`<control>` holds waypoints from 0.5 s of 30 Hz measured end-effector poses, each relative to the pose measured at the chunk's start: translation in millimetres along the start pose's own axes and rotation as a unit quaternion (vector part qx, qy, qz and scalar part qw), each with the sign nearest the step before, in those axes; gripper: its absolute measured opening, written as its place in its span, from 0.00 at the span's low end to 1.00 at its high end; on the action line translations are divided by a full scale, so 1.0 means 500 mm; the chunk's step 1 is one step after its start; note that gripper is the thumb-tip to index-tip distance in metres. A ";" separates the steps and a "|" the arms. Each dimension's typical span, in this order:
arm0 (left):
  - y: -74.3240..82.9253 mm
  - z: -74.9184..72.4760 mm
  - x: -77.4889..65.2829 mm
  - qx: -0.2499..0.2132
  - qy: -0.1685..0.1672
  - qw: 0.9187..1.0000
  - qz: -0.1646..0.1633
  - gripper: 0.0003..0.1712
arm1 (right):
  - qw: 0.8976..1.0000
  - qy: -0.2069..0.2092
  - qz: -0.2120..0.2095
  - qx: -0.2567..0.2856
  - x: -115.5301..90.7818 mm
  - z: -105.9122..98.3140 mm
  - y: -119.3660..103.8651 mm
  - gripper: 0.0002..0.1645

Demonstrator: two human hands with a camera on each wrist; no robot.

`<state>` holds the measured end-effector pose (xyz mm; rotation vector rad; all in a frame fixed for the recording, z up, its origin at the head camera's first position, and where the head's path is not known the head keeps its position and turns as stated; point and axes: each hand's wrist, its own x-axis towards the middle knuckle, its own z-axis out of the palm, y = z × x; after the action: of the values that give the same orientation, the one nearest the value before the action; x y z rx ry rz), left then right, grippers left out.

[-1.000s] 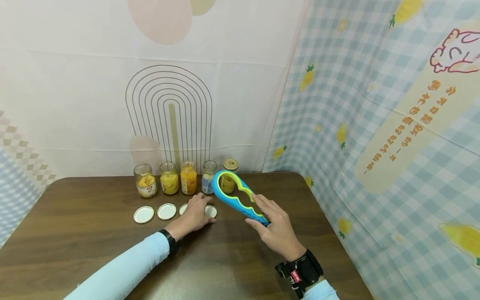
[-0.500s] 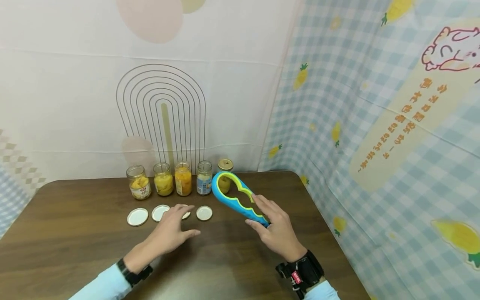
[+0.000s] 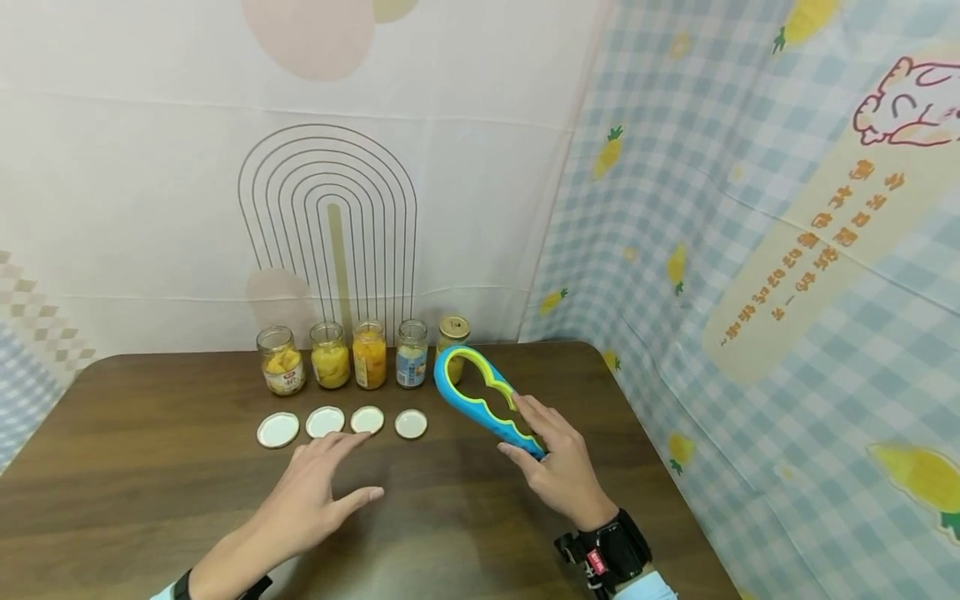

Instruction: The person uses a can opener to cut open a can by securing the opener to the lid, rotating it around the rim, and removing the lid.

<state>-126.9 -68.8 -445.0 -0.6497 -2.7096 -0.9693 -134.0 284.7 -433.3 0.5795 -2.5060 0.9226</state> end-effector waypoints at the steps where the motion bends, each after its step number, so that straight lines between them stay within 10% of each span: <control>1: 0.001 -0.002 -0.001 0.002 0.004 1.000 0.001 0.42 | 1.000 0.000 0.001 0.000 0.000 0.000 0.000 0.43; 15: 0.018 0.028 0.023 -0.032 0.011 0.999 -0.029 0.37 | 1.000 0.009 -0.001 0.000 -0.001 -0.006 -0.005 0.43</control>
<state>-133.2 -49.5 -447.1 -0.5712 -2.7012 -1.0743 -131.7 285.2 -430.5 0.5711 -2.4897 0.9237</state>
